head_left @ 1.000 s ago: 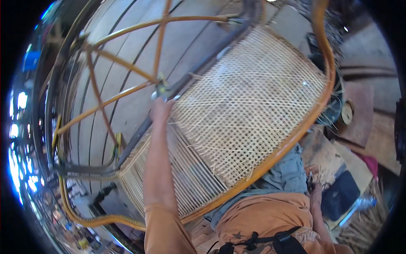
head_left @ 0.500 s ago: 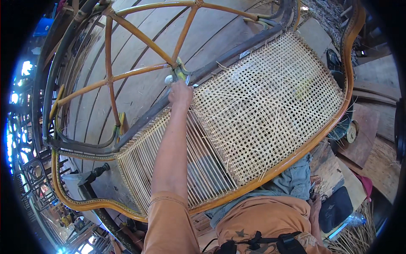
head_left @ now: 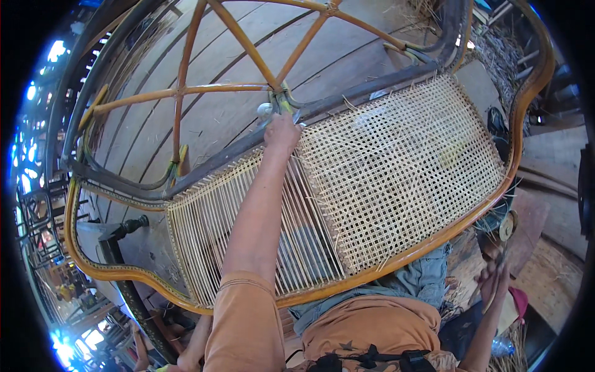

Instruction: Repairing the weaving of a rattan chair frame using small nails and manual tools.

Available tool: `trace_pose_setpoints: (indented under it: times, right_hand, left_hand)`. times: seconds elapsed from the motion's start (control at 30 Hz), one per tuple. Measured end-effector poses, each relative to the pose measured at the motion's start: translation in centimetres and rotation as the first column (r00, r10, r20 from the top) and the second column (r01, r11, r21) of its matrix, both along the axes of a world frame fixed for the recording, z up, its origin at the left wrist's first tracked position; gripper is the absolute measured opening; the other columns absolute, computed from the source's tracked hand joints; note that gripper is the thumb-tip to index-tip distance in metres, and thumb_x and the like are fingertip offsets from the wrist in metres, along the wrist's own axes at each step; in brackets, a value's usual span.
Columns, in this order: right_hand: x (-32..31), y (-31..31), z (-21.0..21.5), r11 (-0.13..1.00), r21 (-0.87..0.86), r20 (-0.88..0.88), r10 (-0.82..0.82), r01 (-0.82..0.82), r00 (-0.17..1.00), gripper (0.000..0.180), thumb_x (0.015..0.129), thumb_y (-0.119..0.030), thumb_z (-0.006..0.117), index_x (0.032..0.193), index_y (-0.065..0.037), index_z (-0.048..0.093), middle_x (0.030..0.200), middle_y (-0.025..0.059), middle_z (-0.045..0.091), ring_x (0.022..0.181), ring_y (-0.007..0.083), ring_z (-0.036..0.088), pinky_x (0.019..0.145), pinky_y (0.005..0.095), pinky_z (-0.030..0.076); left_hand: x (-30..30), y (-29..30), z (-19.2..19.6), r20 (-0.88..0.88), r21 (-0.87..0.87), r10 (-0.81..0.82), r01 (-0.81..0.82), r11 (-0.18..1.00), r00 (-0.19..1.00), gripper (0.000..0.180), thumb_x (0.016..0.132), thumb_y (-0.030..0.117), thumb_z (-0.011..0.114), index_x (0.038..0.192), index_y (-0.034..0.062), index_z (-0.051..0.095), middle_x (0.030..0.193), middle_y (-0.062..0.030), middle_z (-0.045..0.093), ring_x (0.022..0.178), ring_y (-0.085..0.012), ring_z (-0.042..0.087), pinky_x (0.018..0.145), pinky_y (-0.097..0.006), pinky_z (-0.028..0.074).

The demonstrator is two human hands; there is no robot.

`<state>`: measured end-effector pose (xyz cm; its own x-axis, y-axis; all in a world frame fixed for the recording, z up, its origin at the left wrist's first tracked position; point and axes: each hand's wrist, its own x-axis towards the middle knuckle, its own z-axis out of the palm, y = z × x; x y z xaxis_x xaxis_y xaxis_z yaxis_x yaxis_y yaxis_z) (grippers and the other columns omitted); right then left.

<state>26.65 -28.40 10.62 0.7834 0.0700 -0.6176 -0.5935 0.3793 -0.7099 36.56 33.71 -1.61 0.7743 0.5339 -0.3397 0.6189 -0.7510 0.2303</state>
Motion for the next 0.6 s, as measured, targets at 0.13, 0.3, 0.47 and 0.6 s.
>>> trace_pose_setpoints:
  times: [0.13, 0.3, 0.47, 0.6]
  right_hand:
    - [8.2, 15.5, 2.6, 0.785, 0.052, -0.195, 0.615, -0.618, 0.764, 0.044, 0.087, -0.028, 0.059, 0.121, -0.003, 0.048, 0.084, 0.0061, 0.058, 0.076, 0.0213, 0.06, 0.073, 0.0382, 0.051]
    - [13.1, 29.9, -0.6, 0.222, 0.056, -0.368, 0.911, -0.973, 0.187, 0.035, 0.086, -0.016, 0.057, 0.114, 0.002, 0.048, 0.094, 0.0104, 0.062, 0.079, 0.0226, 0.064, 0.072, 0.0348, 0.053]
    - [15.5, 38.8, -1.2, -0.077, -0.351, -0.209, 0.978, -0.933, -0.002, 0.026, 0.085, -0.014, 0.053, 0.109, -0.003, 0.052, 0.095, 0.0117, 0.063, 0.086, 0.0223, 0.064, 0.078, 0.0374, 0.05]
    - [18.8, 43.4, -4.1, -0.687, -0.709, -0.653, 0.725, -0.159, -0.22, 0.021, 0.088, -0.011, 0.048, 0.108, -0.006, 0.053, 0.093, 0.0179, 0.063, 0.088, 0.0309, 0.062, 0.075, 0.0408, 0.05]
  left_hand:
    - [-1.0, 0.7, -0.5, 0.067, -0.021, 0.007, -0.005, 1.0, 0.998, 0.039, 0.081, 0.031, 0.062, 0.109, 0.0045, 0.057, 0.111, -0.0213, 0.054, 0.103, -0.037, 0.056, 0.086, -0.045, 0.047]
    - [-1.6, 1.4, -2.3, 0.244, -0.115, 0.021, 0.008, 0.993, 0.97, 0.035, 0.079, 0.029, 0.062, 0.106, 0.0062, 0.059, 0.107, -0.0213, 0.055, 0.101, -0.0373, 0.056, 0.085, -0.045, 0.046]
    - [-2.4, 1.4, -2.4, 0.322, -0.147, 0.083, -0.037, 0.988, 0.943, 0.032, 0.08, 0.027, 0.061, 0.106, 0.008, 0.06, 0.105, -0.0192, 0.056, 0.1, -0.0366, 0.057, 0.085, -0.045, 0.046]
    - [-2.7, 1.3, -2.2, 0.328, -0.183, 0.1, -0.041, 0.982, 0.939, 0.03, 0.081, 0.026, 0.061, 0.106, 0.0089, 0.06, 0.105, -0.0178, 0.056, 0.098, -0.0358, 0.057, 0.084, -0.045, 0.046]
